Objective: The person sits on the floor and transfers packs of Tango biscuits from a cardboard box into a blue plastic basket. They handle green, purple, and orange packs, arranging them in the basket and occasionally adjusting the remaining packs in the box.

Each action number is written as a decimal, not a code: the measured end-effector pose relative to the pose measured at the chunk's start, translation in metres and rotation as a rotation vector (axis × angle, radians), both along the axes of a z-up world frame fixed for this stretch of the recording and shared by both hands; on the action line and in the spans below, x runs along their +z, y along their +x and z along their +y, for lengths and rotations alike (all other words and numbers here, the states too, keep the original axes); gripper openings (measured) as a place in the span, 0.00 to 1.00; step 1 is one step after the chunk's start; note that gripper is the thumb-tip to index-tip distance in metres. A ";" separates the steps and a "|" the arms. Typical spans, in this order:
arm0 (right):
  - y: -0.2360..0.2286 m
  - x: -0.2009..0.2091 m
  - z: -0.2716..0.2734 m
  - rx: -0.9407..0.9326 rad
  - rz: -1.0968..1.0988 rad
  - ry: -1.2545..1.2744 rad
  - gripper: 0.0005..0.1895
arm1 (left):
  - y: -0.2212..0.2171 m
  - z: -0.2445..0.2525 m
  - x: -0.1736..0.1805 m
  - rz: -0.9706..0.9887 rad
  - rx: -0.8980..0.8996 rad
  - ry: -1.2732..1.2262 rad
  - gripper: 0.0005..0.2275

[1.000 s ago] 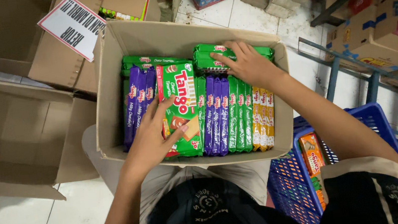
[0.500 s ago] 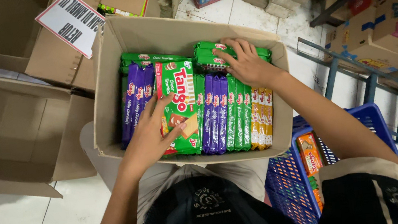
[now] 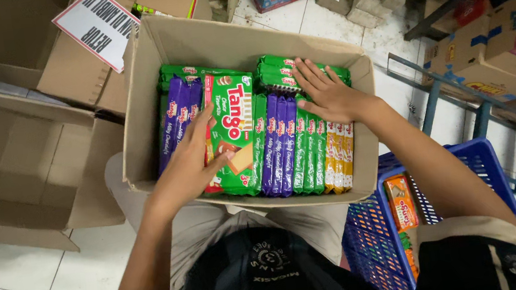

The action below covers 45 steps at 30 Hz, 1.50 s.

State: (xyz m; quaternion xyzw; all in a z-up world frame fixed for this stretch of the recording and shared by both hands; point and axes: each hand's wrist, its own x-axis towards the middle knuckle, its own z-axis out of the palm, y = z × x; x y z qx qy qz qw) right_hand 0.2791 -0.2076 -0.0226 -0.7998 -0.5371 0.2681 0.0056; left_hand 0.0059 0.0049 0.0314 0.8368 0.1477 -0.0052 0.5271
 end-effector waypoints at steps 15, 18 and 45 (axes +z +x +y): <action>-0.075 0.032 0.055 -0.435 0.506 0.174 0.32 | 0.010 -0.038 0.001 0.050 0.157 0.045 0.51; -0.100 0.049 0.052 -0.578 0.630 0.293 0.43 | 0.007 -0.033 -0.010 0.060 0.202 -0.031 0.55; -0.032 0.042 0.157 0.183 -0.018 0.589 0.54 | -0.005 0.008 -0.073 0.444 0.032 0.340 0.36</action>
